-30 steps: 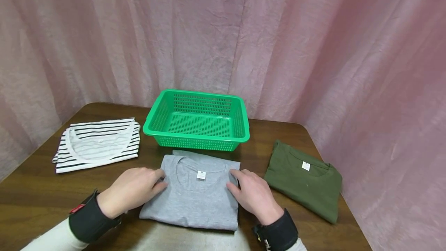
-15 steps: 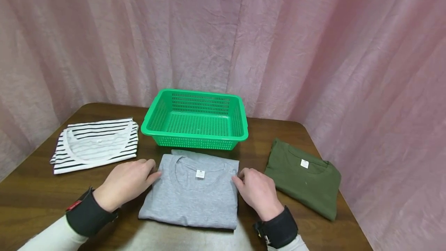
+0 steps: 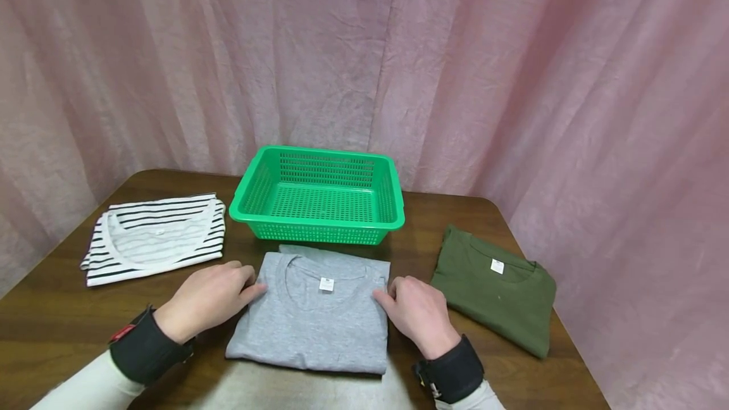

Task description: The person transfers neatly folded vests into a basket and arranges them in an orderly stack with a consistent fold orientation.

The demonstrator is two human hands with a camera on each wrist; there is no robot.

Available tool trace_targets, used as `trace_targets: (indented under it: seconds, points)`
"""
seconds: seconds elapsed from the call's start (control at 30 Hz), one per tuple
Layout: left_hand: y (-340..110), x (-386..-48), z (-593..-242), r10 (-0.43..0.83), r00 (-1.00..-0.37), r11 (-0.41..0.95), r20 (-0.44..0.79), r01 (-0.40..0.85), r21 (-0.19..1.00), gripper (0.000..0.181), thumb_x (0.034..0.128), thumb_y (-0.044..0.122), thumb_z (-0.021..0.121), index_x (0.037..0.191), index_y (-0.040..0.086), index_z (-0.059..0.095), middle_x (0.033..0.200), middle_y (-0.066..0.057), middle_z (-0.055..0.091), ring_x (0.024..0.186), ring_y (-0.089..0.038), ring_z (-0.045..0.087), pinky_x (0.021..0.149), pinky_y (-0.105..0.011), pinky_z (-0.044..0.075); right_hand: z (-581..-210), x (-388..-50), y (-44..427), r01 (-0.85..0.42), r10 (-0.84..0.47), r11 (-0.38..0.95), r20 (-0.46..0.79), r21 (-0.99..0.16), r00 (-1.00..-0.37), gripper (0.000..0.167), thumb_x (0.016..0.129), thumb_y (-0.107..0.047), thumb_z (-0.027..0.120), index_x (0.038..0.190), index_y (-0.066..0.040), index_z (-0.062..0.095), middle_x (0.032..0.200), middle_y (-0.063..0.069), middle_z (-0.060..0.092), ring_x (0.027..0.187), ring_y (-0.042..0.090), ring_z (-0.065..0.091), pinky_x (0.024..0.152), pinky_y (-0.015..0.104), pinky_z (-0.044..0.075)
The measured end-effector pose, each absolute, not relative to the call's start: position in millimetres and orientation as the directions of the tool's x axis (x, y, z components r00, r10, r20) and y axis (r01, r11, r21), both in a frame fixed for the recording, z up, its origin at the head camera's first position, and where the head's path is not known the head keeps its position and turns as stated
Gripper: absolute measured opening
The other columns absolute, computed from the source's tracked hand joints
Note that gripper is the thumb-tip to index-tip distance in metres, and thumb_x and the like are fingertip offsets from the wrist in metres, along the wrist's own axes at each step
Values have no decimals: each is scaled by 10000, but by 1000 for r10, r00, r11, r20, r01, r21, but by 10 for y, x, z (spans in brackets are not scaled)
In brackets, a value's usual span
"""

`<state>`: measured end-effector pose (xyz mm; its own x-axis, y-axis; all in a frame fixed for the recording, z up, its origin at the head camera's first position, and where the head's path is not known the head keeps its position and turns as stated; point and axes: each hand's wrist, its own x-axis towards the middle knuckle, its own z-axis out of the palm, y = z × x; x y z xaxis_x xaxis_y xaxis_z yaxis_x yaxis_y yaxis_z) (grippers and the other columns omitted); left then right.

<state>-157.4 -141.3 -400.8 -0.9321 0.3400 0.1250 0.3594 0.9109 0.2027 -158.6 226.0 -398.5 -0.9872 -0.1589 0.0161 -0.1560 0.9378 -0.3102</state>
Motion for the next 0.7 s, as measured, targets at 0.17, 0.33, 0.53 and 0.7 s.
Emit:
trace_targets:
  seconds: [0.17,0.33,0.53,0.7]
  points:
    - [-1399,-1592,-4012,334,-937,912,105,350,216,355,1032,372,796,802,170,617,737,21,518,659,-157,530,584,-390,443,-4007,-1590,2242,-168,-168,938,26,-303,-985,356,1025,-431,781,758,-216,684,657,-68,508,600,133,494,568,342,387]
    - [-1388,-1618,-4027,331,-939,913,90,343,222,343,1030,365,799,815,158,630,734,16,520,655,-155,522,585,-385,436,-4017,-1589,2234,-170,-170,938,28,-303,-985,398,1019,-427,783,721,-218,624,650,-71,480,596,132,478,567,338,365]
    - [-1368,-1624,-4033,343,-935,905,86,354,237,318,1025,357,806,858,126,666,726,16,525,644,-151,519,584,-383,434,-4033,-1597,2217,-183,-179,937,42,-296,-983,441,1000,-419,805,687,-210,576,628,-83,436,581,126,454,561,333,336]
    - [-1359,-1630,-4056,344,-936,902,75,351,251,312,1015,354,817,870,116,678,715,21,518,637,-140,507,576,-373,423,-4034,-1590,2201,-195,-190,937,47,-289,-981,438,990,-400,822,688,-209,569,628,-78,448,591,127,458,563,335,341]
